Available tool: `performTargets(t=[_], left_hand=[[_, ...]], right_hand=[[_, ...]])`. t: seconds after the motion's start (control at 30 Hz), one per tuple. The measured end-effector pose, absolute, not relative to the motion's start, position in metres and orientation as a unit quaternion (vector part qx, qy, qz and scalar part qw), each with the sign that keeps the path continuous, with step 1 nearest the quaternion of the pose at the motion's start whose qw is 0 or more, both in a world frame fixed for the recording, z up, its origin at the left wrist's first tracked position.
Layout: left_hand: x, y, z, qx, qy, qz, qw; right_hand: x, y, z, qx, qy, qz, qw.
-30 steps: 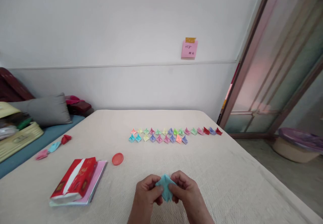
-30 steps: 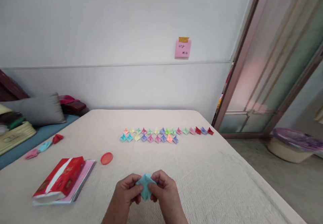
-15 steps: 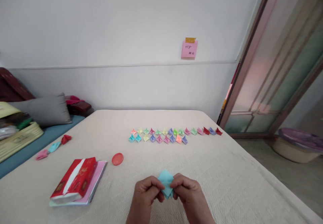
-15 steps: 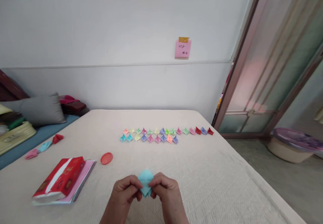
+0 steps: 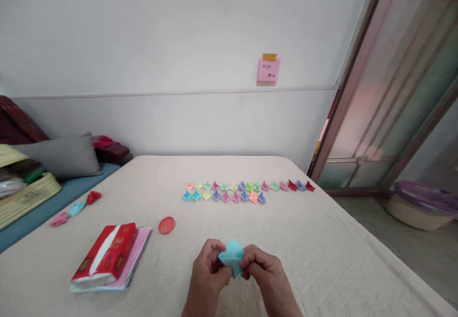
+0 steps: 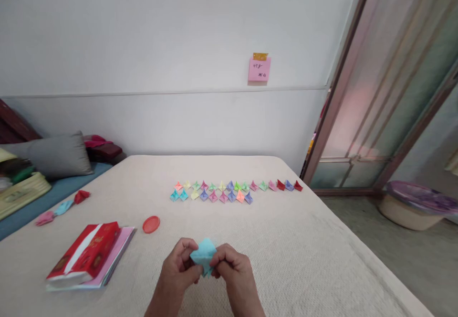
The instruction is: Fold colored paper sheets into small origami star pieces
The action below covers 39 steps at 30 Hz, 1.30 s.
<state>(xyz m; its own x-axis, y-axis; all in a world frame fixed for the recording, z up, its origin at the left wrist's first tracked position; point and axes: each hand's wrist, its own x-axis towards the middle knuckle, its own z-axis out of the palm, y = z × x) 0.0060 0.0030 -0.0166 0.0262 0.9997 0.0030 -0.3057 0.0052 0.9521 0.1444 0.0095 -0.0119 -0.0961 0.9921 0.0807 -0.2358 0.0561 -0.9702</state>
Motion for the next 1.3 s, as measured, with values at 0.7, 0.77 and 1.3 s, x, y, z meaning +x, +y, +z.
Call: performTargets(t=[0.7, 0.77, 1.3], left_hand=[[0.004, 0.002, -0.018, 0.469, 0.404, 0.53, 0.58], [0.001, 0.002, -0.013, 0.475, 0.424, 0.502, 0.585], [0.0, 0.001, -0.01, 0.513, 0.473, 0.489, 0.523]], right_hand=[[0.144, 0.013, -0.015, -0.453, -0.479, 0.562, 0.5], [0.142, 0.012, -0.014, -0.449, -0.479, 0.56, 0.506], [0.142, 0.014, -0.017, -0.46, -0.451, 0.583, 0.495]])
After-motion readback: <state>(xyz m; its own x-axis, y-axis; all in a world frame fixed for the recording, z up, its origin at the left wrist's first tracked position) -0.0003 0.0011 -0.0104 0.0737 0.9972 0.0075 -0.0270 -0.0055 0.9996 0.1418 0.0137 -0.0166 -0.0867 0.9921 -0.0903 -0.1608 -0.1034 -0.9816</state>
